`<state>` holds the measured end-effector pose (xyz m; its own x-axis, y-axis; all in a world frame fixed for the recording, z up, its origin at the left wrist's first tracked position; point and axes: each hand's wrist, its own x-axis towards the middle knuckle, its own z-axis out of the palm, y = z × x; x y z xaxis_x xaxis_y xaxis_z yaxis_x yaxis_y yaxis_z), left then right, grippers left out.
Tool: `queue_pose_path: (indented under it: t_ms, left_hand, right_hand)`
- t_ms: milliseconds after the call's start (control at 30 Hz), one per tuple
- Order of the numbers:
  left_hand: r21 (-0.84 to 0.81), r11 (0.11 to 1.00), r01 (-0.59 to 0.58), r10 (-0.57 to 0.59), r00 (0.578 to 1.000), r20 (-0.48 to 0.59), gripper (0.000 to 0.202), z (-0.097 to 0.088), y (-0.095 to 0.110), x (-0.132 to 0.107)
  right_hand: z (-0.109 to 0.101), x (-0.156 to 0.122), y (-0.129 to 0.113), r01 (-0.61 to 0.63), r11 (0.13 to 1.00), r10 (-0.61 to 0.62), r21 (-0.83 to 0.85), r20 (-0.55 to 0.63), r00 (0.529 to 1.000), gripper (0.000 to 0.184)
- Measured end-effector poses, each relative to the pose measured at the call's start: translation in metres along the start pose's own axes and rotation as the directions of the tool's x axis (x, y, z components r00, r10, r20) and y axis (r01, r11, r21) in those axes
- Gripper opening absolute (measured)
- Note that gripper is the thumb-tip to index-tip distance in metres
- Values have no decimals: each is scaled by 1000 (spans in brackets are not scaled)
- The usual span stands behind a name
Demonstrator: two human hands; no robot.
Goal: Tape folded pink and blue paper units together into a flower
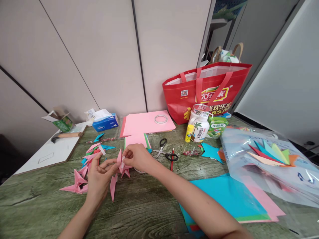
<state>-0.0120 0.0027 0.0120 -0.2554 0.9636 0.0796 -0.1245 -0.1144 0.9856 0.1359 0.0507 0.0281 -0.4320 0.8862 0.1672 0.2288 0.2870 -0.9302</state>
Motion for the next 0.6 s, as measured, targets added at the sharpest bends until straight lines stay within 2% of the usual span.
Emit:
queue_pose_path:
  t_ms: [200,300,433,600]
  left_hand:
    - [14,1000,7,-7,1000,-9,73,1,1,0]
    - [18,1000,9,-9,1000,-11,74,1,0,0]
    - [17,1000,17,-17,1000,14,81,0,-2,1]
    - [11,999,52,-52,999,12,83,0,-1,1]
  right_hand:
    - [2,-1,5,-10,999,8,50,40,999,20]
    - [4,-1,8,-6,1000,6,26,21,1000,25]
    - [5,-1,6,-20,999,20,-27,-10,1000,26]
    - [3,-2,4,-34,997,35,-63,8,999,24]
